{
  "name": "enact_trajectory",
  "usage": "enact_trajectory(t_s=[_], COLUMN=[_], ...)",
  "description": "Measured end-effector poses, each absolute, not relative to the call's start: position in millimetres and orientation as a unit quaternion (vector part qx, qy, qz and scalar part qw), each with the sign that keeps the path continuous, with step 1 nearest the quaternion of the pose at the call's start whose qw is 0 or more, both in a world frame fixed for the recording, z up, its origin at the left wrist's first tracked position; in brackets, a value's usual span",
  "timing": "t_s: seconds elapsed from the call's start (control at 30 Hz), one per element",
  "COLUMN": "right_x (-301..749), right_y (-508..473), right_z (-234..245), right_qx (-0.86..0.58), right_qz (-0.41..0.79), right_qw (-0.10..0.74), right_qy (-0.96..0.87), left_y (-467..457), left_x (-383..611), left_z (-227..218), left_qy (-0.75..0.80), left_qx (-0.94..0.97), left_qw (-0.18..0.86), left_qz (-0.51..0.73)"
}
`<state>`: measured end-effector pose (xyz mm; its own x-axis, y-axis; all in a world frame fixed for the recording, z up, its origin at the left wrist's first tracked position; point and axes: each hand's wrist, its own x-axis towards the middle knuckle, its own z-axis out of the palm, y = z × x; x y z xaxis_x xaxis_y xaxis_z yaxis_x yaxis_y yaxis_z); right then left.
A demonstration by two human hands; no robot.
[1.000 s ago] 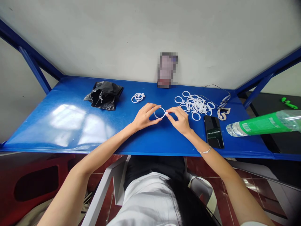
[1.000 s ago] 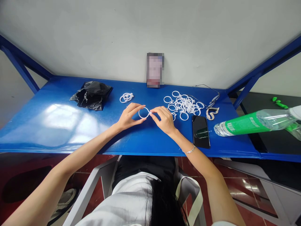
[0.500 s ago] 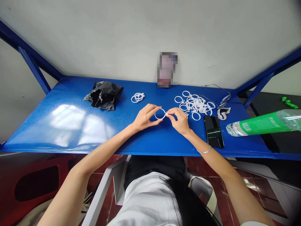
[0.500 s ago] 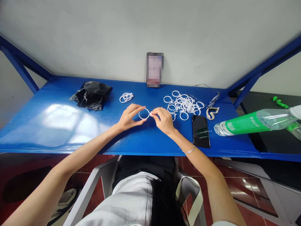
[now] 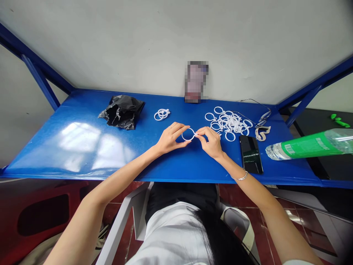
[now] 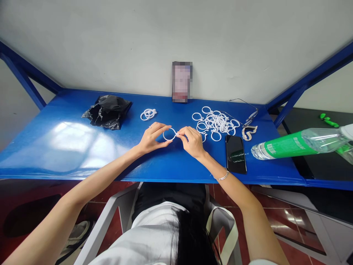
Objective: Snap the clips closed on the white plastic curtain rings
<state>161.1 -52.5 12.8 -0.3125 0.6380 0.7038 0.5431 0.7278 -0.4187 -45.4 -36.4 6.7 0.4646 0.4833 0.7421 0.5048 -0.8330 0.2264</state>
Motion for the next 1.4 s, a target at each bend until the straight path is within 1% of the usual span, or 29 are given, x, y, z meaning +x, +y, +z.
enact_trajectory(t_s=[0.17, 0.37, 0.57, 0.77, 0.93, 1.07, 1.27, 1.4], right_x=[161, 162, 162, 164, 175, 188, 200, 200], right_y=[-53, -52, -51, -46, -38, -31, -24, -22], right_z=[13, 11, 9, 8, 11, 12, 4, 0], right_qx=[-0.372, -0.38, -0.408, -0.444, -0.51, -0.57, -0.602, -0.603], right_qz=[0.061, 0.088, 0.111, 0.122, 0.048, 0.002, -0.004, 0.009], right_qw=[0.454, 0.455, 0.427, 0.361, 0.3, 0.236, 0.174, 0.152], right_qy=[-0.807, -0.8, -0.799, -0.811, -0.805, -0.787, -0.779, -0.783], left_y=[-37, -36, -34, -23, 4, 20, 24, 21], left_x=[-45, -47, -46, -53, -82, -99, -102, -101], left_z=[6, 5, 2, -2, -3, -10, -19, -15], left_qy=[-0.314, -0.307, -0.338, -0.384, -0.534, -0.606, -0.634, -0.641], left_qx=[-0.859, -0.856, -0.857, -0.855, -0.769, -0.723, -0.721, -0.72], left_qw=[-0.016, -0.003, -0.02, -0.011, -0.002, -0.024, -0.048, -0.049], left_qz=[-0.404, -0.416, -0.389, -0.348, -0.353, -0.33, -0.277, -0.262])
